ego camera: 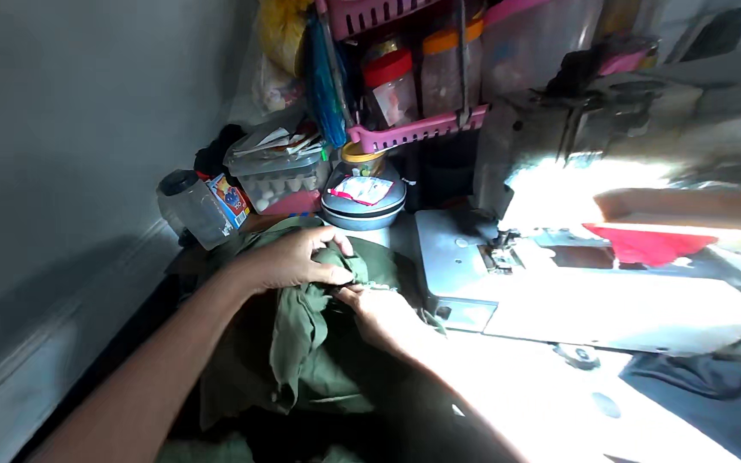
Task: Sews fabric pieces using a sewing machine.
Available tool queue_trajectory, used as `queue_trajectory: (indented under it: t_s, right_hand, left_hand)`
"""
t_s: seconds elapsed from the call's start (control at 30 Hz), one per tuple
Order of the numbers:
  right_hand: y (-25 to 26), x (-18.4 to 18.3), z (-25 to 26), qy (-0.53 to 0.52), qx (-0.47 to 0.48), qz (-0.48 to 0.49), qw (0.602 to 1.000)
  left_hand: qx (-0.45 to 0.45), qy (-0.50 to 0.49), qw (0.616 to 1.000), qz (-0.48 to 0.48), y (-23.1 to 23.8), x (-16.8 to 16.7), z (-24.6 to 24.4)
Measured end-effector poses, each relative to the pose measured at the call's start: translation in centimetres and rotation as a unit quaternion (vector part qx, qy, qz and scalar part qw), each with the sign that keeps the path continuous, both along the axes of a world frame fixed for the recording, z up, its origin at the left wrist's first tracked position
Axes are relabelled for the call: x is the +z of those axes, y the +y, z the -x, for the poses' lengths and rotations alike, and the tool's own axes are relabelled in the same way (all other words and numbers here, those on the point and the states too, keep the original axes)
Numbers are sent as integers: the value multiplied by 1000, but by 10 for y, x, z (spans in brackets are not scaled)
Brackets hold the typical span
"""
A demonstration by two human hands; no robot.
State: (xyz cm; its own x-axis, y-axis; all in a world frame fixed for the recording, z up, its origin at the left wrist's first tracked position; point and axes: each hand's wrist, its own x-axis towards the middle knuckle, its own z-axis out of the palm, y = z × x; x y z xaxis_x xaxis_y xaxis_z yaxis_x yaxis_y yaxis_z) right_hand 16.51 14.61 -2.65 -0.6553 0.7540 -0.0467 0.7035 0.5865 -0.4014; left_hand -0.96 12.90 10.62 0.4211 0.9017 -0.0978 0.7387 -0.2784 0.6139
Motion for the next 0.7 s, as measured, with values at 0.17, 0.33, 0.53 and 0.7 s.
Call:
queue_trajectory:
  t_s: [0.17,0.33,0.53,0.7]
  right_hand:
    - [-29,44,-6,111,-3,-93,989]
    - [-73,106,-79,334,-23,-295,895]
    - [-107,79,-163,380,-198,-196,882]
    - [-82,21,-159,319,-259,-15,912]
  left_hand:
    - [157,434,860,-218,4,86,-7]
    - [124,251,825,-491,-17,151,-23]
    - [-185,46,951,-242,-31,99,-51]
    - [-110,85,969,-204,-4,26,-81]
